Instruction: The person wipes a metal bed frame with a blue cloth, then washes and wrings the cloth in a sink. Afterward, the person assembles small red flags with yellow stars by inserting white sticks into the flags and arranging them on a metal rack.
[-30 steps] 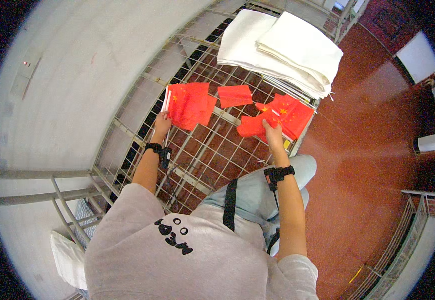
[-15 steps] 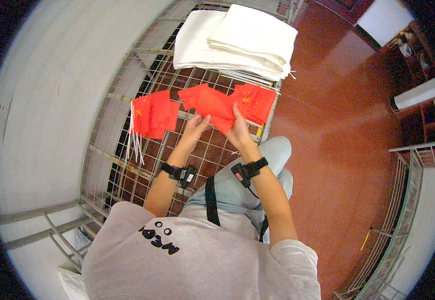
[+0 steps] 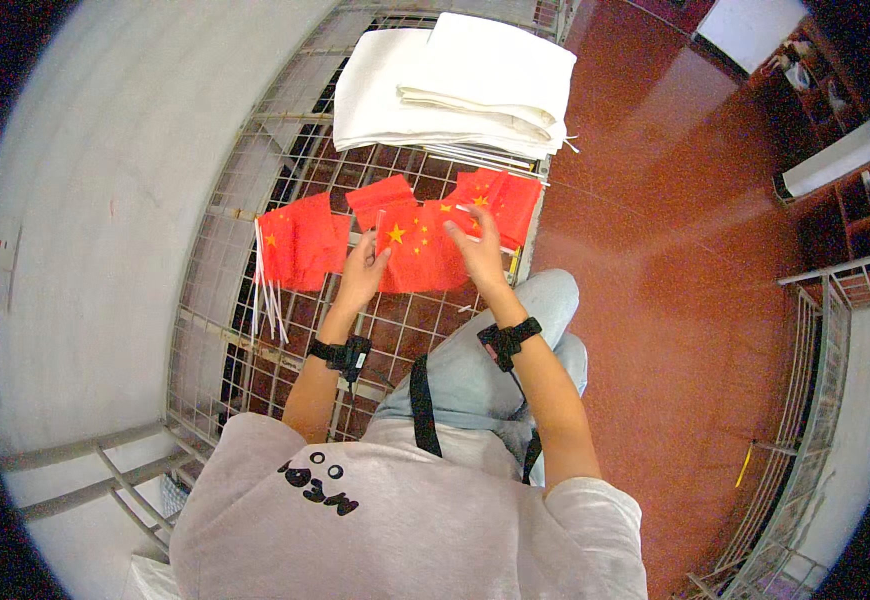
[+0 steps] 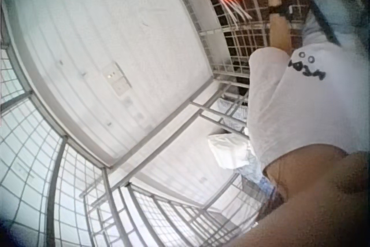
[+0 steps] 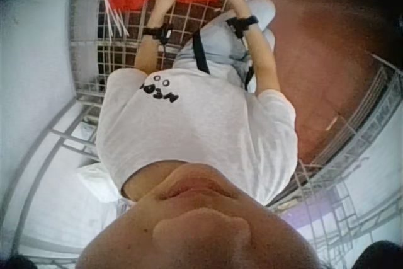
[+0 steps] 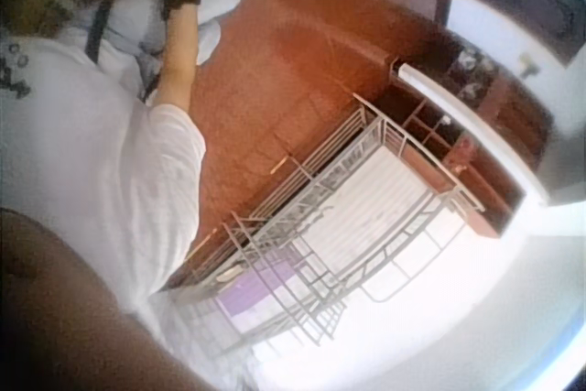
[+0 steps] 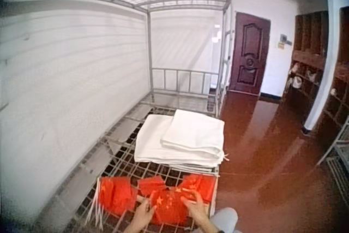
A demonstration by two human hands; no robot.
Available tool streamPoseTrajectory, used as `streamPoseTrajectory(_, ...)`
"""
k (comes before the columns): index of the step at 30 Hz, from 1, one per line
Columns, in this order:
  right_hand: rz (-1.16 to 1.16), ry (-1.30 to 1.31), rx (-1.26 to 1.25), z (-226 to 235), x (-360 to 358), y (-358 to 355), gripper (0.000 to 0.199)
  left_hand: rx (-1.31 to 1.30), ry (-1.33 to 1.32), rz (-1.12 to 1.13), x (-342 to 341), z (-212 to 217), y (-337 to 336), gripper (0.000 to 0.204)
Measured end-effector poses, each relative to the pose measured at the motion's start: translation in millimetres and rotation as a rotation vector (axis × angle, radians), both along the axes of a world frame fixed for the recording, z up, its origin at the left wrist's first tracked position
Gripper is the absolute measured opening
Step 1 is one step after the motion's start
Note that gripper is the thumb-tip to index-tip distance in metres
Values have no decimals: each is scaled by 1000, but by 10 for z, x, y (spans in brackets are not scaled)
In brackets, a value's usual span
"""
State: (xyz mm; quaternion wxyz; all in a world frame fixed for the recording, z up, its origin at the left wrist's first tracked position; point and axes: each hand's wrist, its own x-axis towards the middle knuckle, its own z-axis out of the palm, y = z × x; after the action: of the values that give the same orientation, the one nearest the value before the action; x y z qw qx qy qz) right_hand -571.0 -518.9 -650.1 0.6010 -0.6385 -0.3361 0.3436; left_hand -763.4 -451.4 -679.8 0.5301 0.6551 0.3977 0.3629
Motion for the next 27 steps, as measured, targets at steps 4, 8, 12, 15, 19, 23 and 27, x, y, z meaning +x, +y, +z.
streamPoseTrajectory(4, 332, -313, 107, 170, -66, 88, 40, -92, 68, -154, 45, 132, -41, 22)
streamPoseTrajectory(8, 379, -426, 16, 135, -27, 207, 26, -73, 55, -162, 159, 305, -69, 19)
streamPoseTrajectory(12, 482, -412, -46, 79, 25, 306, 16, -137, -17, -108, 243, 304, 31, 19)
streamPoseTrajectory(15, 476, -434, 1, -30, 80, 415, 15, -143, 21, -109, 283, 236, 182, 20)
streamPoseTrajectory(19, 519, -465, -13, -223, 232, 628, 20, -96, 99, -28, 404, 57, 341, 22)
streamPoseTrajectory(23, 366, -575, -130, -460, 530, 922, 22, -153, 112, 65, 497, -96, 508, 22)
streamPoseTrajectory(27, 182, -1020, -186, -721, 917, 1205, 16, -205, 84, 79, 537, -328, 629, 22)
